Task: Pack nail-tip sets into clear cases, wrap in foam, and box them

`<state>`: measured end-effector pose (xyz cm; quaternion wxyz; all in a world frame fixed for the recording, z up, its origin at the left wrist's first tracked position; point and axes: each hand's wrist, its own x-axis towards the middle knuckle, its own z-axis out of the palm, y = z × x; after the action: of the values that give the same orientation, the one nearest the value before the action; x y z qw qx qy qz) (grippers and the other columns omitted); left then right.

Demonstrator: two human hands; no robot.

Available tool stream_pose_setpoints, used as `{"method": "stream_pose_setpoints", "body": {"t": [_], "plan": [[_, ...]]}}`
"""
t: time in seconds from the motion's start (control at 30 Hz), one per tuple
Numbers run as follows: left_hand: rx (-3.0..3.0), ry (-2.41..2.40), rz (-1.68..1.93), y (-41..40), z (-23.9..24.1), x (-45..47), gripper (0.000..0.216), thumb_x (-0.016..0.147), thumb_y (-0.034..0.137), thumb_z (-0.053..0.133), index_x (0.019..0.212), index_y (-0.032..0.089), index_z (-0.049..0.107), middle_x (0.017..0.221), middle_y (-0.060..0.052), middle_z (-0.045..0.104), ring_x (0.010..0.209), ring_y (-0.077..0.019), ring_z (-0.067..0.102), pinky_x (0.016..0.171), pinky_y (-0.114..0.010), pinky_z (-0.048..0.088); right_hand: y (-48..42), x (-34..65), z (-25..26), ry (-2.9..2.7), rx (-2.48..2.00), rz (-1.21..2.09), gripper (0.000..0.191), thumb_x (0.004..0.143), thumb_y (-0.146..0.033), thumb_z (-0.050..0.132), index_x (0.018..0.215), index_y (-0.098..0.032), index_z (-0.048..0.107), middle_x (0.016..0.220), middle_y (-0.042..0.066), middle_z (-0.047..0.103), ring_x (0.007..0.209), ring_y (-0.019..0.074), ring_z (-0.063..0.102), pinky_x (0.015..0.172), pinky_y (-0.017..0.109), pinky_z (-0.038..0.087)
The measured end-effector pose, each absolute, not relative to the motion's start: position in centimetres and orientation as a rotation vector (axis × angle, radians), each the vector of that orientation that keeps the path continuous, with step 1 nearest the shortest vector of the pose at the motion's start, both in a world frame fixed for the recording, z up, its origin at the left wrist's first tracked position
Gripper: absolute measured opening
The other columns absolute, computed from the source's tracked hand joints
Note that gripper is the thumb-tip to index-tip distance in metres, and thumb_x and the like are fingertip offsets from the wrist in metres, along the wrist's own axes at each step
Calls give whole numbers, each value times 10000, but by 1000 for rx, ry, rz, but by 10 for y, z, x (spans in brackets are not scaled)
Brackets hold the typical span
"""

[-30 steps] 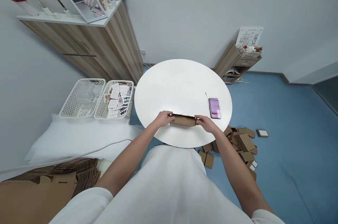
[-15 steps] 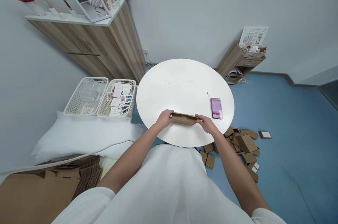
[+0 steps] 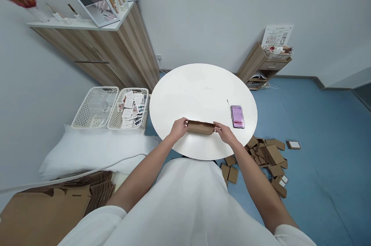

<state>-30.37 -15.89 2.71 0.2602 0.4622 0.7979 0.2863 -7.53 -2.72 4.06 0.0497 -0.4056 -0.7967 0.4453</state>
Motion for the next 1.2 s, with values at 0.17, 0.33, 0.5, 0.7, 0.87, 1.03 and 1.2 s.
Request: {"method": "stream_pose_setpoints", "body": {"t": [0.17, 0.33, 0.5, 0.7, 0.87, 1.03, 1.2], "plan": [[1219, 2154, 766, -158, 27, -304, 331, 682, 121, 557, 1006, 188, 553, 858, -10, 629, 687, -115, 585, 630, -223, 447, -25, -76, 38, -2434, -1224, 1357, 411, 841, -327, 405, 1243, -270, 463, 1082, 39, 605, 978, 175, 560, 861, 334, 423], [1413, 2174, 701, -160, 27, -303, 353, 713, 141, 526, 1061, 192, 557, 859, -28, 633, 775, -164, 590, 711, -276, 453, -25, -74, 35, -2436, -1202, 1354, 404, 839, -309, 417, 1239, -286, 463, 1083, 25, 598, 969, 171, 555, 863, 335, 421], [1423, 2088, 702, -163, 29, -308, 427, 743, 211, 534, 1169, 193, 516, 854, -29, 645, 780, -167, 601, 744, -283, 457, -26, -73, 34, -2445, -1188, 1320, 403, 842, -300, 415, 1243, -282, 460, 1082, 31, 598, 981, 174, 548, 878, 341, 411], [1565, 1933, 697, -159, 30, -321, 382, 791, 245, 488, 1170, 203, 519, 906, -45, 635, 820, -175, 596, 777, -306, 454, -25, -71, 35, -2492, -1160, 1303, 405, 852, -311, 392, 1251, -277, 450, 1115, 35, 591, 1003, 176, 545, 882, 344, 409], [1610, 1917, 782, -159, 25, -323, 342, 782, 216, 503, 1123, 197, 531, 1120, -78, 573, 998, -197, 558, 854, -326, 445, -24, -70, 33, -2551, -1109, 1245, 403, 866, -313, 361, 1261, -284, 432, 1153, 32, 573, 1024, 182, 531, 876, 353, 409], [1422, 1842, 829, -158, 23, -323, 340, 784, 213, 497, 1123, 217, 522, 1129, -67, 583, 995, -200, 579, 832, -331, 474, -24, -70, 32, -2593, -1101, 1194, 401, 867, -299, 360, 1262, -294, 425, 1106, 26, 590, 1008, 189, 533, 861, 362, 414], [1242, 1754, 888, -159, 27, -323, 403, 693, 256, 607, 1087, 184, 565, 1123, -86, 589, 981, -222, 592, 817, -327, 498, -27, -71, 31, -2559, -1106, 1202, 414, 831, -268, 443, 1245, -289, 451, 1149, 49, 568, 955, 196, 560, 863, 375, 425]]}}
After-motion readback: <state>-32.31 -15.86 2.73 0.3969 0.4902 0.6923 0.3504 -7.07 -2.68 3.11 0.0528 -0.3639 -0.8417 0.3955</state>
